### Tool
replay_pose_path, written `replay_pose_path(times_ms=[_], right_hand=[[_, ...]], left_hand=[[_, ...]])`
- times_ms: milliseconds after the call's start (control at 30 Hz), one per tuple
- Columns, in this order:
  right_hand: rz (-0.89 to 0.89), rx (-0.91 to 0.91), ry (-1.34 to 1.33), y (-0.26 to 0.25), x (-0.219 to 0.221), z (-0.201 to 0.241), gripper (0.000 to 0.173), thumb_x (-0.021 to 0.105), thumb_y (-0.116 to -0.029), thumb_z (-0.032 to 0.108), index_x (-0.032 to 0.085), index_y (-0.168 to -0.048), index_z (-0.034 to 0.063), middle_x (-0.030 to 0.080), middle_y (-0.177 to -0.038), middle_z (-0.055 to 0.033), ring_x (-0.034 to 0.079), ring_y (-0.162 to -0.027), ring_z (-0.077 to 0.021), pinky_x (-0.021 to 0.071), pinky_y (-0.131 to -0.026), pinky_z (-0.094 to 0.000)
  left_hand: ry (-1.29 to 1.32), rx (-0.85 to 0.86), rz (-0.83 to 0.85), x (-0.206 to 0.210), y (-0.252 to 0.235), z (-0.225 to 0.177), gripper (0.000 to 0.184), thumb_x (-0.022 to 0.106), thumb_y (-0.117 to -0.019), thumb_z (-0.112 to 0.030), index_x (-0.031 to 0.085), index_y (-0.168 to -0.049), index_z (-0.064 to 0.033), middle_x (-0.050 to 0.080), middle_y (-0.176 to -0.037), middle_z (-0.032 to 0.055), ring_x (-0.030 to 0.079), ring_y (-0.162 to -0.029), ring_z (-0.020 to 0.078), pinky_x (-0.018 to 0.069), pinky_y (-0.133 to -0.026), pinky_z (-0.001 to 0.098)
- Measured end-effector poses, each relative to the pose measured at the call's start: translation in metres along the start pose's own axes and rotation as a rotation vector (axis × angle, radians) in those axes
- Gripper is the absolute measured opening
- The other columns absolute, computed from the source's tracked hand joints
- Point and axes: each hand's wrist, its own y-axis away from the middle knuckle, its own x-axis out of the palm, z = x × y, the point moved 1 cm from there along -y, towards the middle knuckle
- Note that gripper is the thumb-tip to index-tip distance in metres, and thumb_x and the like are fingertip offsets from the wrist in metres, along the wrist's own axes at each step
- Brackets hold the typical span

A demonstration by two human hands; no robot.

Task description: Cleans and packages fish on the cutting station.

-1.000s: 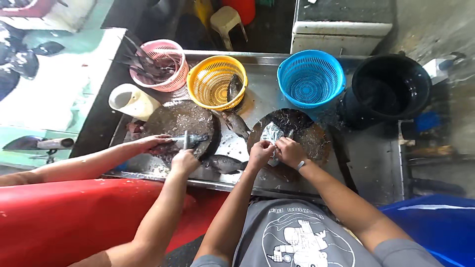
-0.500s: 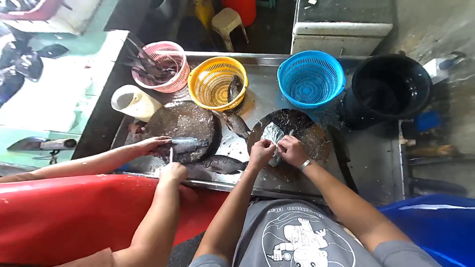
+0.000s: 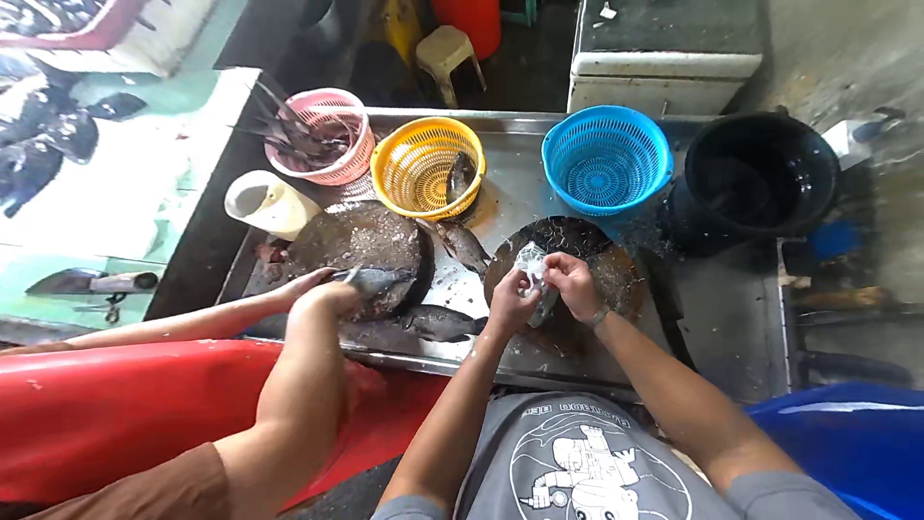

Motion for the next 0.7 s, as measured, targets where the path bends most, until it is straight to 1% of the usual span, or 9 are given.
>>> replay_pose_path(times_ms=[67, 133, 200, 267, 333, 400, 500, 600, 700], right_hand=[[0.07, -0.088, -0.123, -0.003, -0.003, 0.018, 0.021, 0.052, -0.0999, 0.012, 0.065, -0.116, 0.0115, 0.066, -0.102, -0.0041, 0.064, -0.083, -0.014, 0.0589, -0.074, -0.0356], [0.038, -0.099, -0.164, -0.009, -0.007, 0.021, 0.026, 0.043, -0.1037, 0.019, 0.064, -0.12, 0.0172, 0.066, -0.103, -0.0022, 0.065, -0.085, -0.0141, 0.0593, -0.076, -0.0364], [-0.088, -0.03, 0.037, -0.014, -0.01, 0.01, 0.024, 0.044, -0.1064, 0.02, 0.064, -0.118, 0.0133, 0.067, -0.099, -0.0066, 0.065, -0.076, -0.0171, 0.0588, -0.068, -0.0365], [-0.121, 0.103, 0.329, -0.023, -0.01, -0.004, 0.028, 0.051, -0.1021, 0.013, 0.06, -0.128, 0.0094, 0.068, -0.113, -0.0154, 0.068, -0.088, -0.0293, 0.0585, -0.073, -0.0483], [-0.135, 0.237, 0.429, -0.034, -0.008, -0.02, 0.044, 0.058, -0.0967, 0.008, 0.052, -0.14, 0.0087, 0.066, -0.124, -0.0187, 0.068, -0.103, -0.0353, 0.0578, -0.083, -0.0557], [-0.204, 0.265, 0.422, -0.041, -0.012, -0.028, 0.052, 0.063, -0.0938, 0.005, 0.048, -0.144, 0.0065, 0.064, -0.126, -0.0207, 0.067, -0.104, -0.0362, 0.0573, -0.084, -0.0554], [-0.119, 0.079, 0.434, -0.039, -0.023, -0.032, 0.062, 0.074, -0.0861, 0.007, 0.053, -0.144, 0.0039, 0.056, -0.139, -0.023, 0.059, -0.123, -0.0358, 0.0524, -0.101, -0.0533], [0.057, -0.256, 0.299, -0.031, -0.009, -0.02, 0.038, 0.08, -0.0868, 0.016, 0.071, -0.12, 0.0005, 0.063, -0.136, -0.0164, 0.058, -0.13, -0.0236, 0.0494, -0.112, -0.0408], [-0.019, -0.372, 0.253, -0.026, 0.002, 0.016, 0.026, 0.079, -0.087, 0.01, 0.073, -0.107, -0.0053, 0.074, -0.106, -0.0148, 0.07, -0.102, -0.0174, 0.0567, -0.097, -0.0346]], left_hand=[[-0.023, 0.025, -0.052, 0.0, -0.001, -0.005, 0.019, 0.061, -0.1015, -0.022, 0.067, -0.109, -0.0056, 0.071, -0.099, 0.0098, 0.071, -0.089, 0.0211, 0.06, -0.081, 0.0461], [0.035, -0.001, -0.048, -0.001, -0.004, -0.011, 0.022, 0.057, -0.1041, -0.025, 0.063, -0.116, -0.0065, 0.069, -0.102, 0.0094, 0.069, -0.087, 0.0199, 0.0595, -0.079, 0.044], [-0.016, -0.078, -0.021, 0.001, -0.009, -0.013, 0.041, 0.07, -0.0952, -0.023, 0.055, -0.129, -0.0047, 0.068, -0.114, 0.0133, 0.071, -0.092, 0.0249, 0.0608, -0.082, 0.049], [-0.116, -0.204, -0.01, 0.006, -0.017, -0.001, 0.06, 0.078, -0.0896, -0.027, 0.049, -0.137, -0.0039, 0.071, -0.11, 0.0151, 0.072, -0.093, 0.0297, 0.0599, -0.083, 0.0535], [-0.139, -0.269, 0.028, 0.008, -0.023, 0.012, 0.041, 0.068, -0.097, -0.027, 0.059, -0.131, -0.0051, 0.073, -0.105, 0.0146, 0.072, -0.095, 0.0293, 0.0581, -0.088, 0.0542], [-0.025, -0.246, 0.03, 0.006, -0.027, 0.014, 0.025, 0.058, -0.1038, -0.024, 0.07, -0.12, -0.0078, 0.073, -0.106, 0.0103, 0.07, -0.098, 0.0228, 0.0566, -0.091, 0.0489], [0.272, -0.092, -0.001, -0.006, -0.022, -0.005, 0.019, 0.054, -0.1058, -0.016, 0.066, -0.116, -0.0053, 0.07, -0.101, 0.008, 0.067, -0.088, 0.0169, 0.0569, -0.082, 0.0398], [0.413, 0.156, -0.034, -0.022, -0.014, -0.032, 0.016, 0.053, -0.1023, -0.009, 0.063, -0.114, -0.0031, 0.069, -0.101, 0.0064, 0.067, -0.091, 0.0157, 0.0585, -0.084, 0.038], [0.382, 0.292, -0.133, -0.034, -0.011, -0.051, 0.025, 0.052, -0.0973, -0.005, 0.057, -0.119, 0.005, 0.066, -0.104, 0.0054, 0.064, -0.092, 0.0097, 0.0574, -0.084, 0.0307]])
